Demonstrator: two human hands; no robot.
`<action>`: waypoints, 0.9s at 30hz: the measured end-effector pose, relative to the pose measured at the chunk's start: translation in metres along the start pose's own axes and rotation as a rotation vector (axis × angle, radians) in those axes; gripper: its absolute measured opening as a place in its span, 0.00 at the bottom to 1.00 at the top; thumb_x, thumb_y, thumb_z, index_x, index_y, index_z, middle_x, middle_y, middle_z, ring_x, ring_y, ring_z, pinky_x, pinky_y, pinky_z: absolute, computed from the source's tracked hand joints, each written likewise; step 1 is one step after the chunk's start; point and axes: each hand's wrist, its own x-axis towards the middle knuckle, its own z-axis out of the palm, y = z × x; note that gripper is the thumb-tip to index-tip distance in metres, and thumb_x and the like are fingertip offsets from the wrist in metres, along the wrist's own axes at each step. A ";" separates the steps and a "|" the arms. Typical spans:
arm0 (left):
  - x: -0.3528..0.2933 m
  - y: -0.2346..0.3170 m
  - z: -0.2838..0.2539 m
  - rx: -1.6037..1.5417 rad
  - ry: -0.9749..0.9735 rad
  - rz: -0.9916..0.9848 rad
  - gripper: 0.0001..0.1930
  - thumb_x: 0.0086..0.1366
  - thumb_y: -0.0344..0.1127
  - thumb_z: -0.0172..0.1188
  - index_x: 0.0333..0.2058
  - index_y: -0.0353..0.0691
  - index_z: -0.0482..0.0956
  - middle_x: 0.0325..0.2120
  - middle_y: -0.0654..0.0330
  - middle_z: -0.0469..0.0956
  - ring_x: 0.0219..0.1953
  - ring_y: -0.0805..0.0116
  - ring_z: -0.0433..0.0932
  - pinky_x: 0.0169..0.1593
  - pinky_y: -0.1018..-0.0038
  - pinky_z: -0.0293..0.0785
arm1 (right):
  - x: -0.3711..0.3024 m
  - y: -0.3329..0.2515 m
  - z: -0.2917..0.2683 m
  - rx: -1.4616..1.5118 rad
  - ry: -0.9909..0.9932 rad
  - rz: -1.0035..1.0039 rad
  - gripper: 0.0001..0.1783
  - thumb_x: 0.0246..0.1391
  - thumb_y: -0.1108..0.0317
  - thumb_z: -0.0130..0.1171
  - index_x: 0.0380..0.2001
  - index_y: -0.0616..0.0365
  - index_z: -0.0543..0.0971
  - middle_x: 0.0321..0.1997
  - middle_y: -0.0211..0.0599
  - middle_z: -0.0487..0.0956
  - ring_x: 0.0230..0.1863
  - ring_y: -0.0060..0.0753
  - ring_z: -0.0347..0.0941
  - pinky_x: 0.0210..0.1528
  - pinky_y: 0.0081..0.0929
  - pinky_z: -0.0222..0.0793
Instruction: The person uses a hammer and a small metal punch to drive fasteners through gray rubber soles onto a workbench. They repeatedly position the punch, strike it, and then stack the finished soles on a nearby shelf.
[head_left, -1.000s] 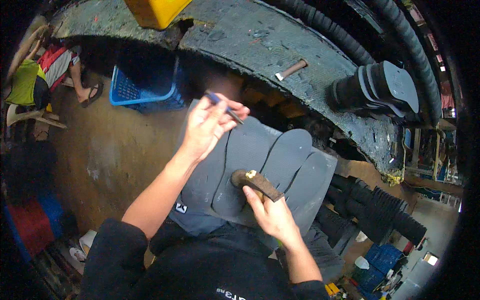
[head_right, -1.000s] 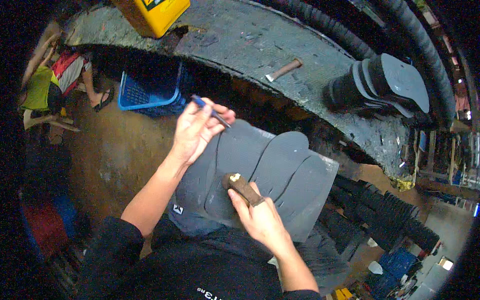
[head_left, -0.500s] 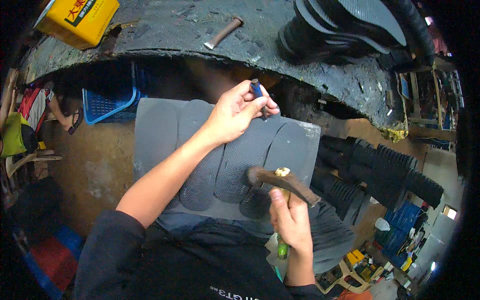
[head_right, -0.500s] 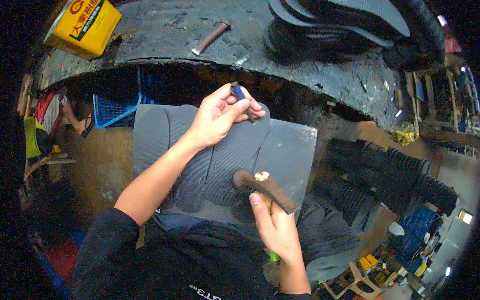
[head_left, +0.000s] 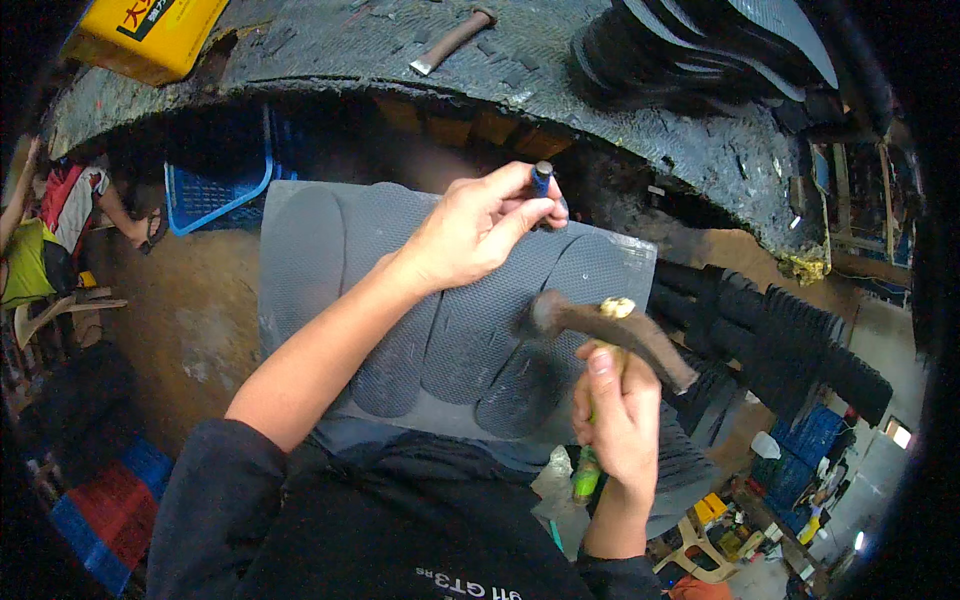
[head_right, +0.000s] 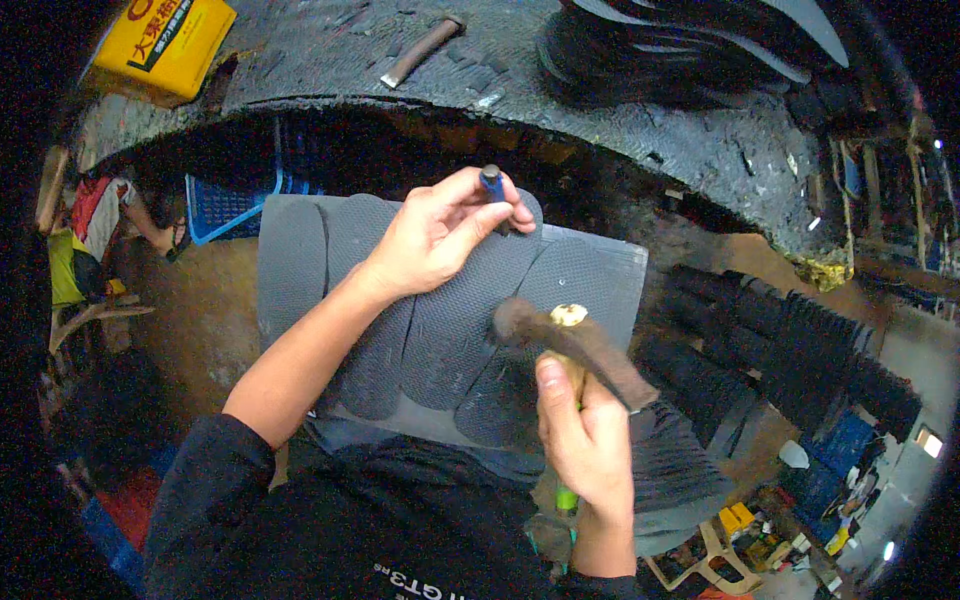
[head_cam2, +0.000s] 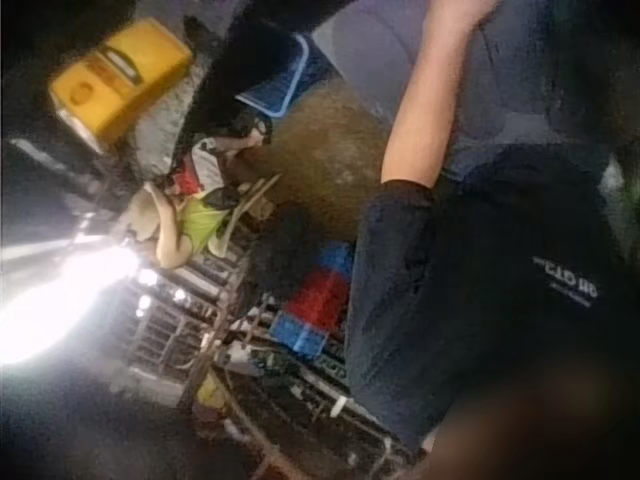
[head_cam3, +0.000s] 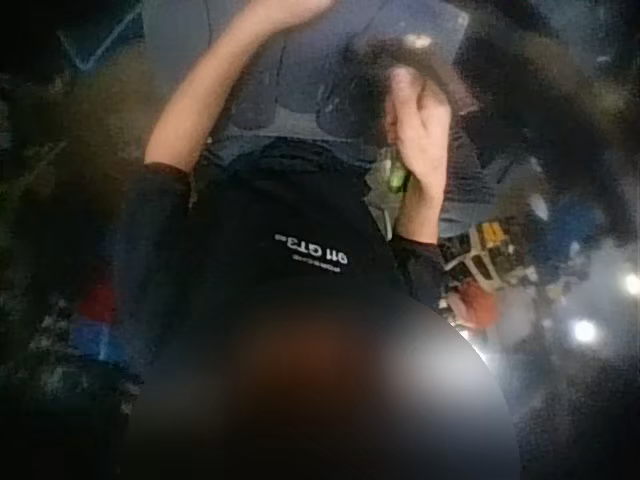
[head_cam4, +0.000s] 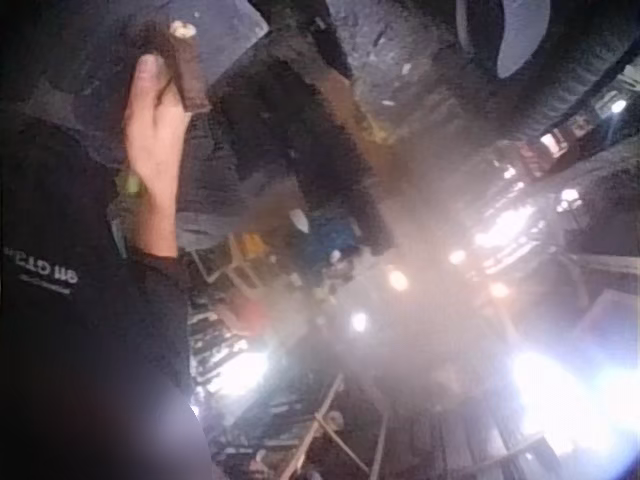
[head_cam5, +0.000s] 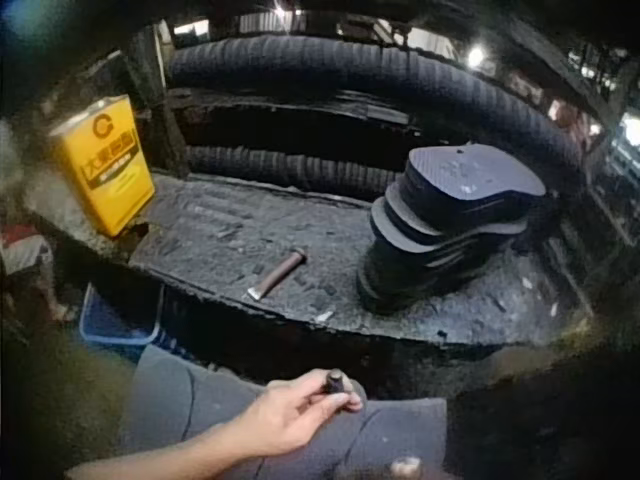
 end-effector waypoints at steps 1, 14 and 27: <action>-0.001 0.000 0.002 0.026 -0.001 0.027 0.07 0.76 0.24 0.57 0.49 0.32 0.78 0.42 0.54 0.85 0.48 0.66 0.85 0.56 0.69 0.81 | -0.001 -0.006 -0.003 -0.043 0.054 -0.064 0.23 0.77 0.51 0.49 0.45 0.64 0.74 0.16 0.26 0.66 0.11 0.16 0.59 0.14 0.20 0.54; -0.009 0.002 0.012 0.567 -0.003 0.295 0.09 0.68 0.28 0.66 0.45 0.35 0.83 0.40 0.51 0.86 0.41 0.54 0.87 0.46 0.65 0.82 | 0.040 -0.124 -0.011 -0.889 -0.102 -0.288 0.16 0.71 0.64 0.58 0.51 0.66 0.78 0.44 0.51 0.83 0.49 0.55 0.79 0.57 0.42 0.72; -0.002 0.023 0.034 -0.434 0.062 -0.073 0.09 0.78 0.34 0.58 0.50 0.36 0.77 0.47 0.53 0.85 0.50 0.66 0.85 0.52 0.73 0.81 | -0.018 0.011 0.036 -0.363 -0.056 -0.241 0.17 0.69 0.62 0.62 0.49 0.65 0.75 0.32 0.58 0.81 0.33 0.56 0.83 0.34 0.46 0.77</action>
